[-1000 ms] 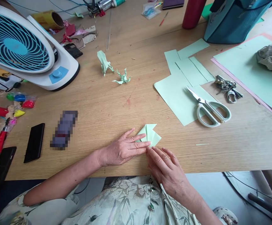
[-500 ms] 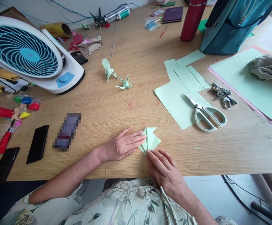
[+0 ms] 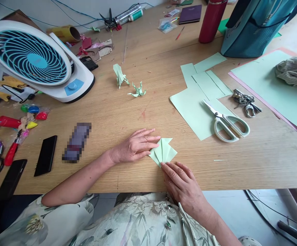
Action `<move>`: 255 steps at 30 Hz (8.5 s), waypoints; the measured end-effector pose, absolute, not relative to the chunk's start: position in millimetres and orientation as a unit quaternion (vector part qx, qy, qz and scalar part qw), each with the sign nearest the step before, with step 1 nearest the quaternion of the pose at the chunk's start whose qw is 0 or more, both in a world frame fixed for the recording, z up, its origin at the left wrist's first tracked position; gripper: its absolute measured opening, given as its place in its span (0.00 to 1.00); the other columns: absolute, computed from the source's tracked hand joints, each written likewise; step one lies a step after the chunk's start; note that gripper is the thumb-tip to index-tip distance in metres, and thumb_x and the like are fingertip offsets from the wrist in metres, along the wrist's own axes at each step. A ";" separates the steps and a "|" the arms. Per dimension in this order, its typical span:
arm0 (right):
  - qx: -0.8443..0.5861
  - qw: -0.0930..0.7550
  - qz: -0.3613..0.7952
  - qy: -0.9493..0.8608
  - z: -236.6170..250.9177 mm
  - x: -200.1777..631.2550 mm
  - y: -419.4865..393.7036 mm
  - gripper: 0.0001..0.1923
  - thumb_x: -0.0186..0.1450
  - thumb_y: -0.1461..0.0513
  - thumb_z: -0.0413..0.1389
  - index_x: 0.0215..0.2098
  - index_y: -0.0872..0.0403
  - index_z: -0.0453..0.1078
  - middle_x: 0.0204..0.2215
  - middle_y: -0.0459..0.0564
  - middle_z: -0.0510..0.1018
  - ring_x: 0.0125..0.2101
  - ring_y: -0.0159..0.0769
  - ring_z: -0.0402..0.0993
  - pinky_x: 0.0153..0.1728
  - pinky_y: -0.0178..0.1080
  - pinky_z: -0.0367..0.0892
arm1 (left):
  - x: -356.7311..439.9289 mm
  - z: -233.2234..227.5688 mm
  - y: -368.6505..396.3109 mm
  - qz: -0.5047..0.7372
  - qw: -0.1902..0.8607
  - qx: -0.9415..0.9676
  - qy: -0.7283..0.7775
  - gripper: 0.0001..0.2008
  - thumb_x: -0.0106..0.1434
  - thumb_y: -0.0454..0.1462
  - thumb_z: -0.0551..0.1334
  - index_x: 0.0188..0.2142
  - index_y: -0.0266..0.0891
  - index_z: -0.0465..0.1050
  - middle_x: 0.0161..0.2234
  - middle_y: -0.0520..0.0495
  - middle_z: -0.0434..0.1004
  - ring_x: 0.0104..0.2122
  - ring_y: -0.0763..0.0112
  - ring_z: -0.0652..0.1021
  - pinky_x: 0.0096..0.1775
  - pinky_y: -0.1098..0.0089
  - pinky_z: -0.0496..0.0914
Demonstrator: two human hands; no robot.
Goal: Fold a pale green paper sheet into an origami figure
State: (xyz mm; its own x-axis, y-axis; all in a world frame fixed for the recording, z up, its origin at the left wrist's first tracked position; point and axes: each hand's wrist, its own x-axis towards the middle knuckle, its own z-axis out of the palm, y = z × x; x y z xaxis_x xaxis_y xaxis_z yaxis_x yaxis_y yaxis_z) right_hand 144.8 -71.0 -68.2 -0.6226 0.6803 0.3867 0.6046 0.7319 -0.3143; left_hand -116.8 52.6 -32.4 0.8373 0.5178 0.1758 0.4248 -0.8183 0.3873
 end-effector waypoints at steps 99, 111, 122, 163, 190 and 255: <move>-0.389 0.197 0.069 -0.898 -65.8 147.8 -73.5 0.30 0.72 0.60 0.53 0.70 0.54 0.52 0.64 0.50 0.68 0.65 0.44 0.60 0.59 0.48 0.55 | -113.3 -31.7 36.2 -0.055 0.075 0.973 0.210 0.33 0.71 0.56 0.49 0.71 0.52 0.49 0.73 0.46 0.43 0.71 0.44 0.48 0.65 0.37 0.45; -0.380 0.189 0.042 -0.904 -69.0 148.7 -71.5 0.27 0.73 0.59 0.52 0.68 0.55 0.57 0.64 0.49 0.67 0.65 0.42 0.60 0.59 0.47 0.55 | -117.1 -34.0 37.1 -0.051 0.070 0.973 0.213 0.38 0.71 0.57 0.47 0.72 0.40 0.43 0.72 0.45 0.43 0.72 0.51 0.44 0.67 0.43 0.44; -0.393 0.197 0.051 -0.897 -66.4 146.9 -72.5 0.33 0.73 0.61 0.49 0.73 0.52 0.45 0.63 0.50 0.69 0.63 0.42 0.63 0.58 0.47 0.56 | -117.4 -36.9 38.7 -0.054 0.074 0.973 0.211 0.38 0.71 0.57 0.45 0.72 0.40 0.43 0.72 0.45 0.44 0.72 0.52 0.44 0.67 0.42 0.42; -0.418 0.210 0.031 -0.883 -66.8 142.0 -65.5 0.31 0.72 0.61 0.50 0.70 0.61 0.50 0.64 0.60 0.67 0.63 0.49 0.61 0.56 0.47 0.60 | -99.5 -39.6 24.0 -0.015 0.135 0.943 0.303 0.42 0.69 0.61 0.37 0.72 0.37 0.42 0.71 0.38 0.47 0.71 0.51 0.46 0.66 0.38 0.36; -0.557 0.423 0.420 -0.578 -47.1 150.5 -46.9 0.28 0.68 0.53 0.58 0.64 0.47 0.60 0.57 0.58 0.72 0.53 0.47 0.73 0.48 0.49 0.73 | -50.0 -13.2 52.4 0.232 0.546 0.655 0.469 0.07 0.60 0.38 0.65 0.29 0.36 0.71 0.27 0.54 0.72 0.27 0.76 0.70 0.32 0.75 0.64; -0.520 0.361 0.708 -0.313 -3.3 137.3 0.2 0.25 0.42 0.46 0.74 0.25 0.54 0.73 0.20 0.46 0.76 0.20 0.31 0.68 0.21 0.33 0.59 | -37.8 -8.5 34.8 0.253 0.577 0.681 0.373 0.19 0.70 0.45 0.52 0.25 0.39 0.56 0.24 0.56 0.54 0.26 0.76 0.59 0.29 0.73 0.55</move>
State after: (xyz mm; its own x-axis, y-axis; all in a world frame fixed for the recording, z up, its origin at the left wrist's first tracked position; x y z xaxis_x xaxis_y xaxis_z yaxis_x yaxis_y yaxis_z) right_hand 137.3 0.2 -3.3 -0.1986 0.8365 -0.5107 -0.1850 -0.5437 -0.8187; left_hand -37.8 34.8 -8.5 0.5935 0.8002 -0.0863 0.2160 -0.0551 0.9748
